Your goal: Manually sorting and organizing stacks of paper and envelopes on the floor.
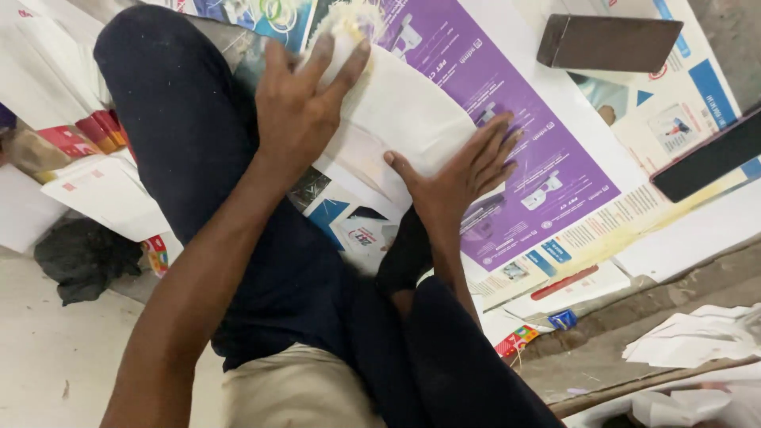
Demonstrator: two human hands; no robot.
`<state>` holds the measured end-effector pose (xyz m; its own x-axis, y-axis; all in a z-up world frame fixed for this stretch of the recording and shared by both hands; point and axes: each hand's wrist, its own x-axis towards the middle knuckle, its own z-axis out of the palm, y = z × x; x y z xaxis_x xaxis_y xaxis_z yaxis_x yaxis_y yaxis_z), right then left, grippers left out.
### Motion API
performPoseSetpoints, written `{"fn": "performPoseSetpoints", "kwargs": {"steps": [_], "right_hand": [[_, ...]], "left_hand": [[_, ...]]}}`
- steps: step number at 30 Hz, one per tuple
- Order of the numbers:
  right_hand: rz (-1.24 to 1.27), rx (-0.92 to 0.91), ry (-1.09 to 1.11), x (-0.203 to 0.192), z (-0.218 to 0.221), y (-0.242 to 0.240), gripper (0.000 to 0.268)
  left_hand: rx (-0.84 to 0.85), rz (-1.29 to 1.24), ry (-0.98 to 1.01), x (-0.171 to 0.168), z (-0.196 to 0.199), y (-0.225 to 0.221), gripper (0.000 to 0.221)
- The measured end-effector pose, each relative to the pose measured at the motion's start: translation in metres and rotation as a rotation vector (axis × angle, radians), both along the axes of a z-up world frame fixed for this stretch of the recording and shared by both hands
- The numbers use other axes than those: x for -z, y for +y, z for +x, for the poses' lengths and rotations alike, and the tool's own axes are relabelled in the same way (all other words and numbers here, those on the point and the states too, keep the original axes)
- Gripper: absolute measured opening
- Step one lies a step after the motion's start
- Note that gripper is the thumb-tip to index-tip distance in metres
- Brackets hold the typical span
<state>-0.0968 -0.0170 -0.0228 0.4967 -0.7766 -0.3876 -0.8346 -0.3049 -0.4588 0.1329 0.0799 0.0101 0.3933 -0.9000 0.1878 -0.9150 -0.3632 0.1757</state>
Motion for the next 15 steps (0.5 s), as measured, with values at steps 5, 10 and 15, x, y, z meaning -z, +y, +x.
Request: {"fn": "performPoseSetpoints", "kwargs": {"steps": [5, 10, 15], "right_hand": [[-0.067, -0.027, -0.003, 0.008, -0.009, 0.008, 0.160], [-0.202, -0.006, 0.041, 0.046, -0.026, 0.026, 0.129], [-0.128, 0.061, -0.061, 0.013, -0.014, 0.019, 0.142]], "left_hand": [[0.149, -0.026, -0.104, 0.003, -0.002, -0.028, 0.039], [0.136, -0.181, 0.157, 0.010, -0.085, -0.055, 0.043], [0.071, -0.118, 0.277, -0.002, -0.093, -0.054, 0.043]]}}
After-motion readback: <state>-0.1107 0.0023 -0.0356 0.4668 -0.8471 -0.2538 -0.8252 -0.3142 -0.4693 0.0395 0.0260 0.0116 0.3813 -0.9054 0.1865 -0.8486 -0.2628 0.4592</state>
